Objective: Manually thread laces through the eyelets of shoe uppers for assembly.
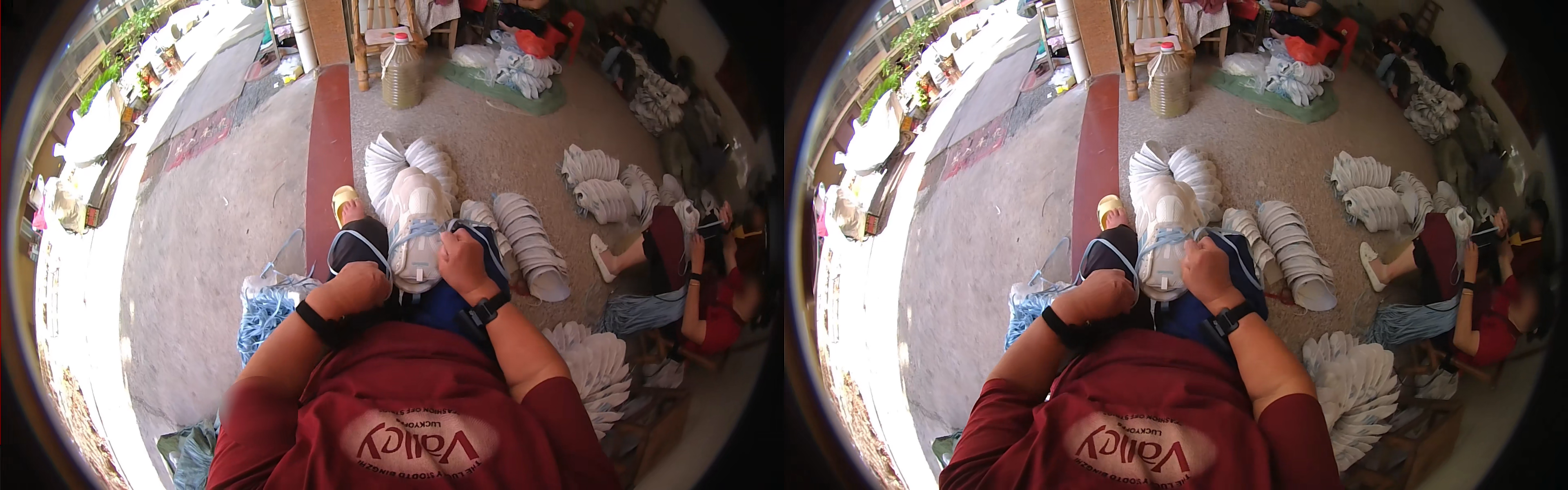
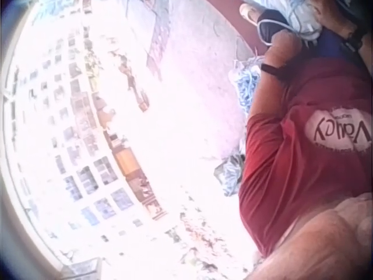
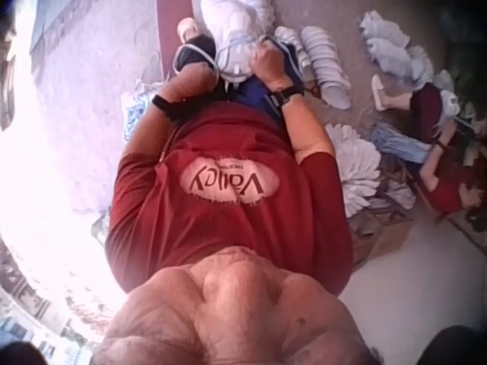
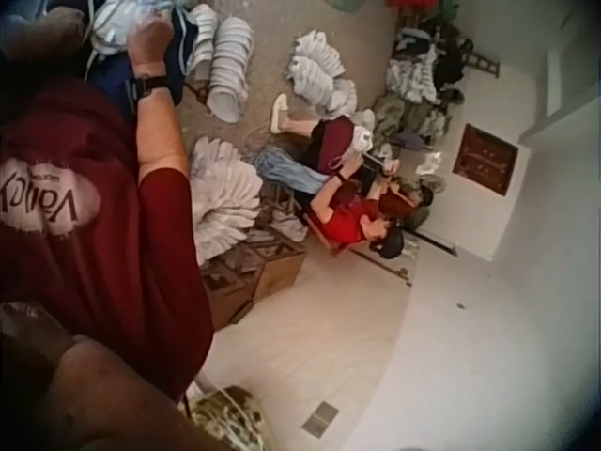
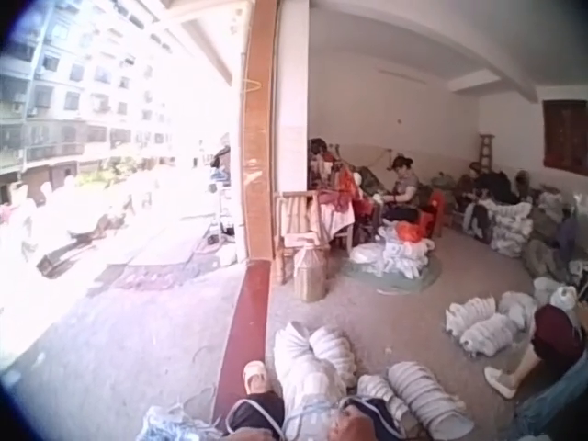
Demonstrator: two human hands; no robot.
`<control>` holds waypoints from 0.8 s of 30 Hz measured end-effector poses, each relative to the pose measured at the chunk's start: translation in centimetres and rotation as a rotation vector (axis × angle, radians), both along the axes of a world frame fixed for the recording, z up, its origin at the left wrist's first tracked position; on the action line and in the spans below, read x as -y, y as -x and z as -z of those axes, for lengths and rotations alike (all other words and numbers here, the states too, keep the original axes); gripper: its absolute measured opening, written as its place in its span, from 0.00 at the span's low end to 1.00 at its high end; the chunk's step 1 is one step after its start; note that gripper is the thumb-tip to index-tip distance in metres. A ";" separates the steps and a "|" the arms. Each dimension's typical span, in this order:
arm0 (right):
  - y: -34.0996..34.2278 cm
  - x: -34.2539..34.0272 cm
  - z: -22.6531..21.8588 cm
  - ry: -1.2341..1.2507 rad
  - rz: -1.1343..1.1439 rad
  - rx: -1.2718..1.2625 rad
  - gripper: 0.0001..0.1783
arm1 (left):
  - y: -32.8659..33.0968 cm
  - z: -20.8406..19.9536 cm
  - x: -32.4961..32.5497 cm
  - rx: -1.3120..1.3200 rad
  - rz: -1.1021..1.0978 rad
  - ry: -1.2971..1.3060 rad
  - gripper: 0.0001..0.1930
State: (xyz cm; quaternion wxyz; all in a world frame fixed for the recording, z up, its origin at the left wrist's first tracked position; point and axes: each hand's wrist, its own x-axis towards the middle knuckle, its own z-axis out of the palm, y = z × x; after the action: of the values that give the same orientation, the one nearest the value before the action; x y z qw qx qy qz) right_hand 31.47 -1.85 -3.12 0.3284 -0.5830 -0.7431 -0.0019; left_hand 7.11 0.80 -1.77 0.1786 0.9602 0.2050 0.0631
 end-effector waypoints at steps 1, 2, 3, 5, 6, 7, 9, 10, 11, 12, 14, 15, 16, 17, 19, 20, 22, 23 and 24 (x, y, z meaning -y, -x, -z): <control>0.0 0.0 -0.3 -0.014 -0.049 0.023 0.04 | 0.5 -0.3 -0.8 0.049 -0.005 0.176 0.03; -0.1 0.0 -0.8 -0.011 -0.060 0.028 0.04 | 1.5 -0.7 -2.0 0.142 -0.197 0.434 0.03; -0.3 -0.1 -1.2 0.011 -0.119 0.118 0.05 | 2.6 -0.8 -3.4 0.226 -0.413 0.295 0.04; -0.5 -0.5 -2.0 0.033 -0.188 0.213 0.06 | 4.8 -0.4 -6.5 0.492 -0.925 0.323 0.08; -0.5 -0.9 -2.3 0.064 -0.188 0.323 0.07 | 6.1 0.0 -7.5 0.451 -1.128 0.214 0.08; -0.4 -1.3 -2.5 0.095 -0.189 0.433 0.08 | 7.3 1.5 -7.8 0.481 -1.082 -0.113 0.09; -0.5 -2.5 -3.0 0.090 -0.228 0.530 0.07 | 6.7 1.5 -6.9 0.585 -1.013 -0.200 0.09; -0.7 -3.0 -3.0 0.072 -0.308 0.575 0.05 | 5.9 1.7 -6.3 0.590 -1.016 -0.194 0.09; -0.8 -3.3 -3.0 0.054 -0.393 0.619 0.04 | 5.0 1.6 -5.3 0.680 -1.038 0.081 0.08; -0.4 -3.1 -3.4 0.057 -0.410 0.628 0.04 | 4.2 1.6 -4.5 0.768 -1.056 0.360 0.07; 0.0 -2.0 -4.4 0.049 -0.716 0.472 0.04 | 2.5 1.7 -3.3 0.831 -0.996 0.562 0.07; 1.0 -1.0 -5.3 0.057 -0.734 0.480 0.04 | 1.7 1.8 -2.8 0.884 -0.908 0.756 0.07; 2.6 0.2 -6.0 0.074 -0.793 0.355 0.05 | 1.1 1.8 -2.5 0.897 -0.923 0.763 0.07; 3.6 0.9 -6.3 0.090 -0.842 0.227 0.08 | 0.6 1.5 -2.6 0.927 -0.876 0.903 0.06; 3.5 -0.1 -5.5 0.146 -0.774 0.114 0.07 | -0.8 0.8 -3.2 0.963 -0.816 1.042 0.06; 3.1 -0.9 -4.6 0.114 -0.624 0.046 0.06 | -1.5 0.6 -3.6 0.955 -0.817 1.078 0.05; 2.1 -1.8 -2.6 0.131 -0.376 -0.044 0.04 | -2.6 0.1 -4.1 0.943 -0.787 1.170 0.04; 2.0 -2.0 -2.1 0.131 -0.381 -0.045 0.04 | -3.0 0.3 -4.2 0.945 -0.792 1.167 0.04; 2.0 -2.1 -1.6 0.124 -0.336 -0.082 0.05 | -3.5 0.6 -4.3 0.941 -0.794 1.191 0.04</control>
State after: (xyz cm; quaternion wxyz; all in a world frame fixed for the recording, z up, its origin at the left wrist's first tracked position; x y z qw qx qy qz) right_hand 29.51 0.24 -1.56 0.3177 -0.4695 -0.8146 0.1226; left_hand 10.58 5.14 -2.39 0.6846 0.4373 0.4295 0.3946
